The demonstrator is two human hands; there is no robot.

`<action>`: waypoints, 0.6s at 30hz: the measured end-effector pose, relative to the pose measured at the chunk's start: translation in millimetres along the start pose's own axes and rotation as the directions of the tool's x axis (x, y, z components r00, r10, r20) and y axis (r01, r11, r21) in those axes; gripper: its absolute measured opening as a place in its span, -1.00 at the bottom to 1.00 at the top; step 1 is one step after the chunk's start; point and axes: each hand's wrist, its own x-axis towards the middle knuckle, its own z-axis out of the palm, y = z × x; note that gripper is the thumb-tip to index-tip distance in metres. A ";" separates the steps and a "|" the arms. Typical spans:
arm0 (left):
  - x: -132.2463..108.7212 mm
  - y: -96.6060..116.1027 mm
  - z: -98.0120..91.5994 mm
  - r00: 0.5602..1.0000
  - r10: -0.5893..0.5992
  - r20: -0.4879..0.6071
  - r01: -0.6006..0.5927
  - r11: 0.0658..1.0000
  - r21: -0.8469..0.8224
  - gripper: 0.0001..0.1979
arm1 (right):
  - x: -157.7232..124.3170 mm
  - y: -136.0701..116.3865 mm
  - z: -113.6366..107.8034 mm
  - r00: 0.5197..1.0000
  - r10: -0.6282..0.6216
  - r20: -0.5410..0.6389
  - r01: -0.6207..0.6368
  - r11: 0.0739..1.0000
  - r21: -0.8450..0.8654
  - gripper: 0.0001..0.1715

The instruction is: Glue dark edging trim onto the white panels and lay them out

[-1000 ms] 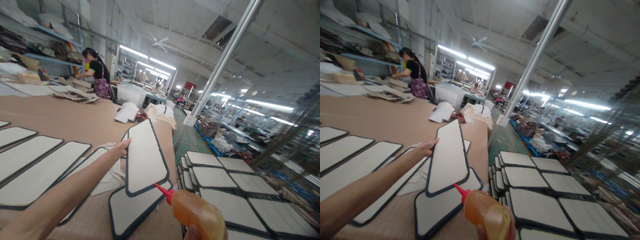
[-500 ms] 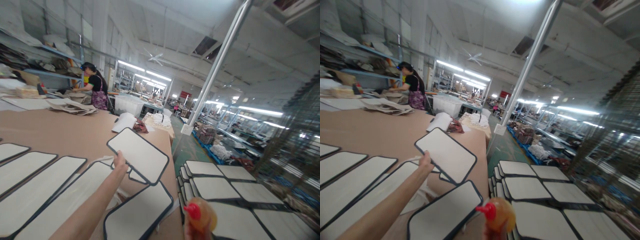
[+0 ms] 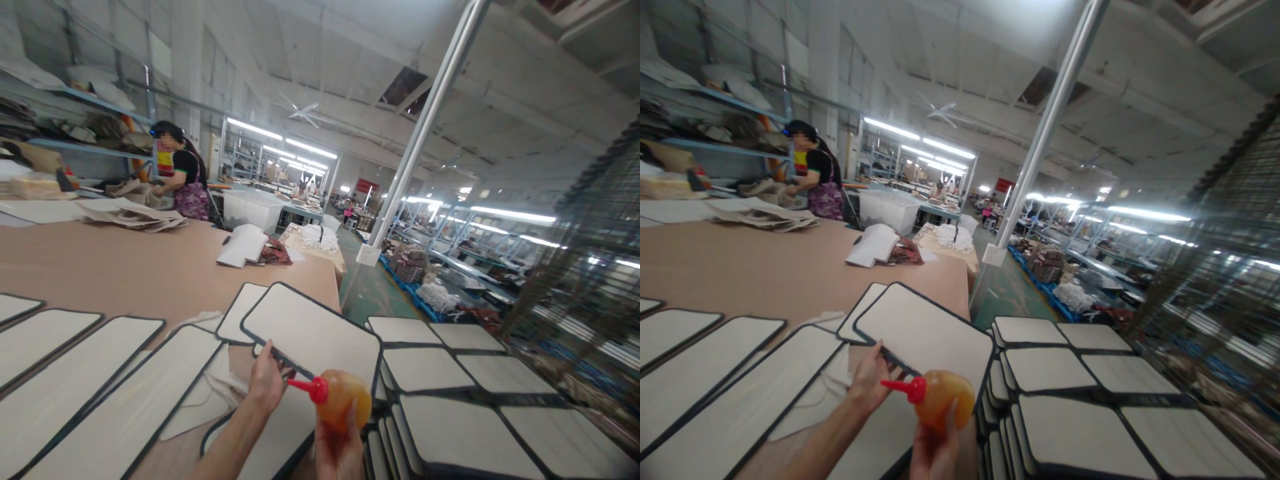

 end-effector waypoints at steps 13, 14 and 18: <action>-27.2 96.0 15.3 0.556 0.199 0.807 -0.714 -0.382 0.586 -0.38 | -2.5 -14.6 -42.4 0.996 0.044 0.078 -0.037 0.995 -0.088 -0.52; -23.3 103.2 30.7 0.533 0.125 0.837 -0.690 -0.508 0.515 -0.34 | -4.6 -12.7 -43.8 0.996 0.057 0.073 -0.050 0.994 -0.098 -0.51; -5.7 119.0 54.9 0.658 -0.191 0.728 -0.689 -0.542 0.481 -0.48 | -13.4 -9.0 -47.1 0.983 0.067 0.169 -0.028 0.975 -0.220 -0.59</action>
